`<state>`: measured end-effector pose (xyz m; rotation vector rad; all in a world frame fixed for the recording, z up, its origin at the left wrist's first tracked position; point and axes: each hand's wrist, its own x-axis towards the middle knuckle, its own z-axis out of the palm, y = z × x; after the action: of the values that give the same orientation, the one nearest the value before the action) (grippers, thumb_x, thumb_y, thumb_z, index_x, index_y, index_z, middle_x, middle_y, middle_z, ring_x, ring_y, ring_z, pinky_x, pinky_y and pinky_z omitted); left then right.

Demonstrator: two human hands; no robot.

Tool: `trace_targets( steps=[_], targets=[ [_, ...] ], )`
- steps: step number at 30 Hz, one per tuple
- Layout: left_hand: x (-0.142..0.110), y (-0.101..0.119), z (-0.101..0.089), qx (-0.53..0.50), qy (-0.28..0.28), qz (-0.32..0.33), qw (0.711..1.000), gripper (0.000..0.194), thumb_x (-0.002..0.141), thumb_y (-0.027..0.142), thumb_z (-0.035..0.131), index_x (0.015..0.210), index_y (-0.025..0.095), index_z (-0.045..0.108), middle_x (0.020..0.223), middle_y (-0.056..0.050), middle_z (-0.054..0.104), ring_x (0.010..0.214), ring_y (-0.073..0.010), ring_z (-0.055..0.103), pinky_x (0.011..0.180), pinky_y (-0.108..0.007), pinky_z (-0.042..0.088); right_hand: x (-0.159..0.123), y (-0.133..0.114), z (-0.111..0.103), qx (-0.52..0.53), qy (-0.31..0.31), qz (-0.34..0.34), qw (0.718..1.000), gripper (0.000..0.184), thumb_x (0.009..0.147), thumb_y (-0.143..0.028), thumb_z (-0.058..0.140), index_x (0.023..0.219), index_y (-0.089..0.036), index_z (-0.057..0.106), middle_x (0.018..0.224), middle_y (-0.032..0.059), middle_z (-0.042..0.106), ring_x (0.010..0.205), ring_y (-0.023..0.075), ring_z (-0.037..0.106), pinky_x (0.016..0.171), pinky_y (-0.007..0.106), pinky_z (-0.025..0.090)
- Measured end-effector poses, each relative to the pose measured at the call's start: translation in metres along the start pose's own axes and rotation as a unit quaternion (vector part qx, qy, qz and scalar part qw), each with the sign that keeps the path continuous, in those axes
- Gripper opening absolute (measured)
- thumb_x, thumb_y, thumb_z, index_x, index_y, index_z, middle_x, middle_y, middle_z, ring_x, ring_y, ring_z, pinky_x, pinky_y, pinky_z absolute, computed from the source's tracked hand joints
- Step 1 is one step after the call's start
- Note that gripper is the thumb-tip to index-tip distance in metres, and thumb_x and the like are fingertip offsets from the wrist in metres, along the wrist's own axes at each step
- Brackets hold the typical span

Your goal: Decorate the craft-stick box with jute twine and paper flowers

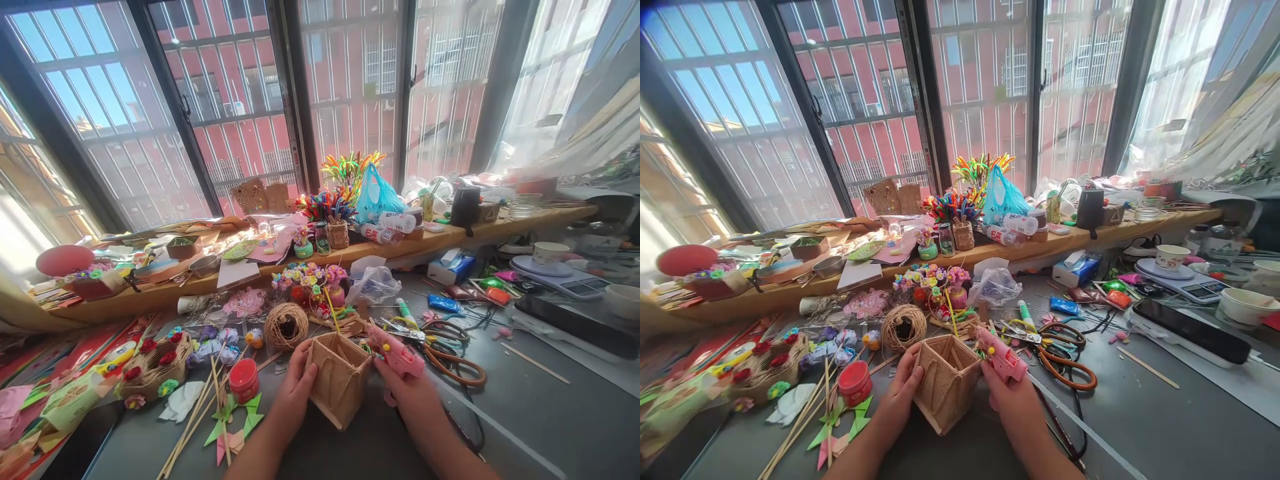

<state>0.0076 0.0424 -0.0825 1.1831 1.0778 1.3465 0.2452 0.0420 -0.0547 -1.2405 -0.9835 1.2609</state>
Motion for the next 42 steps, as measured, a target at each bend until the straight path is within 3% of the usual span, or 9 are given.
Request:
trace_targets(
  steps=[3, 6, 8, 11, 15, 18, 21, 24, 42],
  targets=[
    [0.003, -0.001, -0.005, -0.004, -0.031, -0.008, 0.999, 0.067, 0.084, 0.063, 0.078, 0.137, 0.027, 0.060, 0.140, -0.010, 0.067, 0.139, -0.0381, 0.053, 0.119, -0.048, 0.038, -0.006, -0.005, -0.006, -0.056, 0.084, -0.003, 0.995, 0.035, 0.078, -0.056, 0.080, 0.096, -0.026, 0.081, 0.052, -0.0006, 0.061, 0.054, 0.0241, 0.058, 0.052, 0.035, 0.046],
    [0.004, -0.001, -0.008, -0.004, -0.105, -0.025, 0.994, 0.052, 0.090, 0.059, 0.074, 0.129, 0.028, 0.059, 0.128, -0.006, 0.067, 0.129, -0.0338, 0.057, 0.112, -0.045, 0.040, -0.017, -0.015, -0.008, -0.077, 0.118, -0.004, 0.990, 0.029, 0.081, -0.054, 0.078, 0.098, -0.031, 0.082, 0.056, 0.0017, 0.065, 0.058, 0.0269, 0.062, 0.055, 0.036, 0.050],
    [0.004, -0.001, -0.010, -0.012, -0.146, -0.036, 0.989, 0.049, 0.091, 0.061, 0.073, 0.124, 0.028, 0.056, 0.118, -0.004, 0.066, 0.119, -0.0310, 0.061, 0.104, -0.043, 0.042, -0.024, -0.023, -0.007, -0.062, 0.096, -0.050, 0.992, 0.034, 0.079, -0.055, 0.079, 0.104, -0.032, 0.084, 0.069, 0.0043, 0.073, 0.061, 0.0263, 0.062, 0.054, 0.036, 0.049],
    [0.005, -0.004, -0.009, -0.022, -0.168, -0.034, 0.985, 0.062, 0.084, 0.069, 0.076, 0.122, 0.029, 0.050, 0.110, -0.002, 0.062, 0.109, -0.0289, 0.063, 0.096, -0.040, 0.044, -0.035, -0.030, -0.005, -0.012, 0.021, -0.119, 0.993, 0.050, 0.075, -0.058, 0.083, 0.116, -0.030, 0.084, 0.085, 0.0064, 0.077, 0.062, 0.0229, 0.059, 0.052, 0.033, 0.046],
    [0.004, -0.005, -0.004, -0.026, -0.167, -0.009, 0.986, 0.071, 0.078, 0.072, 0.080, 0.123, 0.029, 0.045, 0.118, -0.004, 0.060, 0.115, -0.0307, 0.060, 0.097, -0.040, 0.043, -0.052, -0.024, 0.000, 0.024, -0.045, 0.010, 0.999, 0.062, 0.070, -0.067, 0.086, 0.115, -0.024, 0.082, 0.061, 0.0023, 0.065, 0.049, 0.0170, 0.049, 0.040, 0.026, 0.029],
    [0.003, -0.003, 0.001, -0.026, -0.150, 0.017, 0.988, 0.075, 0.075, 0.066, 0.085, 0.125, 0.030, 0.042, 0.125, -0.006, 0.058, 0.123, -0.0332, 0.056, 0.102, -0.042, 0.042, -0.060, -0.013, 0.007, 0.010, -0.068, 0.060, 0.996, 0.059, 0.065, -0.067, 0.087, 0.101, -0.021, 0.081, 0.055, -0.0007, 0.061, 0.045, 0.0139, 0.046, 0.040, 0.024, 0.027],
    [0.000, 0.000, 0.003, -0.025, -0.140, 0.028, 0.989, 0.076, 0.076, 0.059, 0.088, 0.127, 0.029, 0.040, 0.127, -0.007, 0.058, 0.126, -0.0337, 0.056, 0.104, -0.043, 0.043, -0.059, -0.005, 0.012, -0.043, -0.077, 0.069, 0.994, 0.044, 0.068, -0.062, 0.084, 0.074, -0.021, 0.072, 0.048, -0.0036, 0.056, 0.040, 0.0115, 0.043, 0.040, 0.023, 0.028],
    [-0.002, 0.002, 0.004, -0.026, -0.140, 0.026, 0.989, 0.073, 0.078, 0.058, 0.087, 0.126, 0.029, 0.040, 0.126, -0.007, 0.059, 0.124, -0.0333, 0.058, 0.101, -0.043, 0.045, -0.054, -0.002, 0.014, -0.080, -0.075, 0.063, 0.992, 0.043, 0.073, -0.060, 0.078, 0.064, -0.021, 0.062, 0.046, -0.0030, 0.056, 0.039, 0.0115, 0.046, 0.040, 0.023, 0.029],
    [0.000, -0.002, 0.004, -0.018, -0.123, 0.014, 0.992, 0.076, 0.076, 0.057, 0.088, 0.127, 0.028, 0.040, 0.126, -0.008, 0.061, 0.125, -0.0353, 0.059, 0.103, -0.047, 0.046, -0.043, -0.005, 0.022, -0.127, -0.056, 0.064, 0.988, 0.039, 0.074, -0.057, 0.076, 0.066, -0.021, 0.062, 0.044, -0.0038, 0.056, 0.036, 0.0101, 0.043, 0.038, 0.023, 0.031]
  ],
)
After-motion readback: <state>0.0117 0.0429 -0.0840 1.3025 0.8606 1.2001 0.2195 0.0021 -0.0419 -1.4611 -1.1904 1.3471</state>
